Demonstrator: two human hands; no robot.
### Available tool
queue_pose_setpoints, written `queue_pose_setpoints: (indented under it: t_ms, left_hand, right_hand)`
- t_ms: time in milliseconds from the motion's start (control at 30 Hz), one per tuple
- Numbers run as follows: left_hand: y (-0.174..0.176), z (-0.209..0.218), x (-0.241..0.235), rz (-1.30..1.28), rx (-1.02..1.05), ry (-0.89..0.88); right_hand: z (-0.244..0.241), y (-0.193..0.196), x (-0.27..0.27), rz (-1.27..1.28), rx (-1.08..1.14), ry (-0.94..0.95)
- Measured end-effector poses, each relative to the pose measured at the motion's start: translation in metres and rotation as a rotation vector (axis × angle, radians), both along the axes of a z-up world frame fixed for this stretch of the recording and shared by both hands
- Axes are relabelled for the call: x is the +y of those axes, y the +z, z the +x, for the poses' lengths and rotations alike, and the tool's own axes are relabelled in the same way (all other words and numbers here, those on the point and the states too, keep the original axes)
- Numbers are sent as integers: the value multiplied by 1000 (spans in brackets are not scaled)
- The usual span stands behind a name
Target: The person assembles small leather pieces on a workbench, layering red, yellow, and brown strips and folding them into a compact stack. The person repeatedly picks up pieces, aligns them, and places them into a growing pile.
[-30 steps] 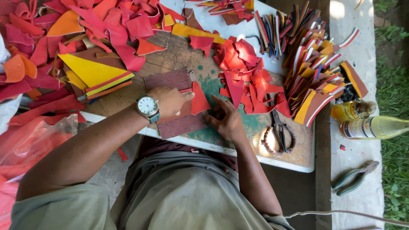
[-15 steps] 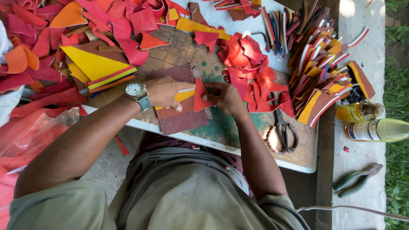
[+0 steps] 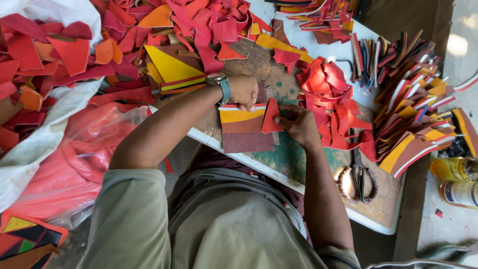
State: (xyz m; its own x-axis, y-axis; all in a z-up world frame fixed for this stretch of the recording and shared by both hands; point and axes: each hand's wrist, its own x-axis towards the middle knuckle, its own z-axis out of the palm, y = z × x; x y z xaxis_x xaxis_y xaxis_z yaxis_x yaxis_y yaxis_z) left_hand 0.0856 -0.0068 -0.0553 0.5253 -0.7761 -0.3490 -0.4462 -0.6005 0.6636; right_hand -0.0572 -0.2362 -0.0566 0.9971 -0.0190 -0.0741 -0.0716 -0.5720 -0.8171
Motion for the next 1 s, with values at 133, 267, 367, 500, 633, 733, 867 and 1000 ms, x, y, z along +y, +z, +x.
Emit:
queue_pose_setpoints:
  t_ms: [133,267,367,500,633,733,867,1000]
  left_hand:
    - [-4,3,1,-24,82,32]
    - [-10,4,3,-24,94,17]
    - [-5,6,2,-4,100,42]
    - [-4,-2,5,-10,106,38]
    - [-3,3,2,6,137,58]
    - [-1,5,2,10,133,49]
    - [-3,-21,-7,-79,-646,-53]
    - [-13,-86,3,-235,-512,127]
  right_hand:
    - [-30,26,25,-267,-307,-41]
    - [-77,35,84,-354,-457,240]
    - [-83,39,113,-504,-504,360]
    - [-83,41,120,-632,-393,394]
    - [-80,41,116,-605,-435,416]
    - [-80,41,117,-617,-418,424]
    - [-80,43,118,-603,-400,403]
    - [-79,41,112,-546,-481,385]
